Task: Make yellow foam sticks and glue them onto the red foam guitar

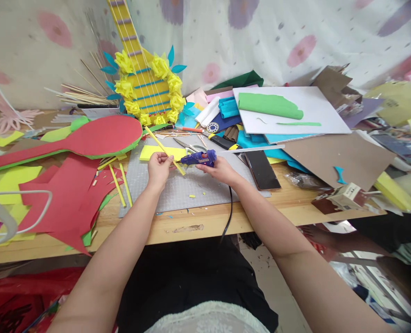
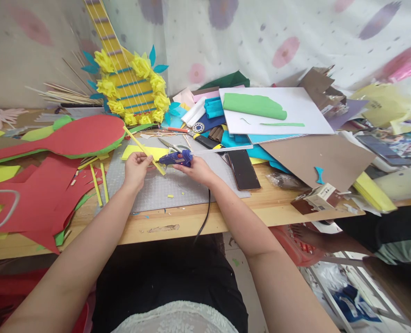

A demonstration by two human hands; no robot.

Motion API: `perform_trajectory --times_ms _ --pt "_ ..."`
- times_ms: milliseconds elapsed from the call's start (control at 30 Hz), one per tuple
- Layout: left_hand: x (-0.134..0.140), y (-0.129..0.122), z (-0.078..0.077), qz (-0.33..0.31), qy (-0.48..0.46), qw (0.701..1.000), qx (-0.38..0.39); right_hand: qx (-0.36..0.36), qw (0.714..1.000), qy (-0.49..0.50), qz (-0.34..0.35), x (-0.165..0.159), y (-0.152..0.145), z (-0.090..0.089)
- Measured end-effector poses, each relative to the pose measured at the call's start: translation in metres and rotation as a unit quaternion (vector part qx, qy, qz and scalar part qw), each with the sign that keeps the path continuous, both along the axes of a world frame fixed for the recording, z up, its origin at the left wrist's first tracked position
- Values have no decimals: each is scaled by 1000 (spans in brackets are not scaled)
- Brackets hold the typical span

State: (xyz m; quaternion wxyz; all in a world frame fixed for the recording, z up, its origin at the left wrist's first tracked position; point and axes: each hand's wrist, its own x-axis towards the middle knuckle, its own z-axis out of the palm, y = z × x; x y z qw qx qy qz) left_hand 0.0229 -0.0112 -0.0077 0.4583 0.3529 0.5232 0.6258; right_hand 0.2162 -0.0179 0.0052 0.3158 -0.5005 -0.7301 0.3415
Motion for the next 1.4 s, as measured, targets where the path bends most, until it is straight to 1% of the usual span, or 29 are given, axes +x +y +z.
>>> perform_trajectory --times_ms 233,367,467,533,633,700,767,867,933,1000,1100,1200,1267,1333,1367,1400 --pt "1 -1 0 -15 0 1000 -6 7 1000 16 -5 -1 0 2" --pt "2 -3 3 -21 -6 1000 -16 -17 999 41 -24 1 0 3" --pt "1 -3 2 -33 -23 999 -26 -57 994 82 -54 7 2 2" --pt "-1 -2 1 -42 -40 998 -26 -67 988 116 -78 12 5 0" --pt "-3 0 0 -42 -71 996 -21 -49 979 151 -129 21 13 -6" --pt "-3 1 1 -36 -90 995 -18 -32 973 144 -177 28 19 -10" --pt "-3 1 1 -28 -103 994 -15 -11 967 107 -229 35 25 -15" --pt "-3 2 1 -16 -115 993 -8 20 956 11 -293 42 33 -20" --pt "-4 3 0 -10 -121 993 -3 28 944 -55 -323 44 38 -22" --pt "-5 4 -2 -3 -127 992 3 24 935 -108 -337 44 42 -22" --pt "-6 5 -3 7 -133 991 10 7 935 -154 -321 42 43 -19" --pt "-8 5 -3 13 -139 990 9 2 934 -197 -298 44 35 -9" --pt "-9 6 -3 12 -148 989 10 14 922 -256 -291 50 24 5" --pt "-10 6 -2 6 -163 987 10 2 902 -325 -285 57 11 21" --pt "-10 6 -2 3 -174 985 10 -26 905 -339 -258 59 6 29" --pt "-10 6 -1 -2 -186 983 9 -60 914 -338 -217 59 2 36"
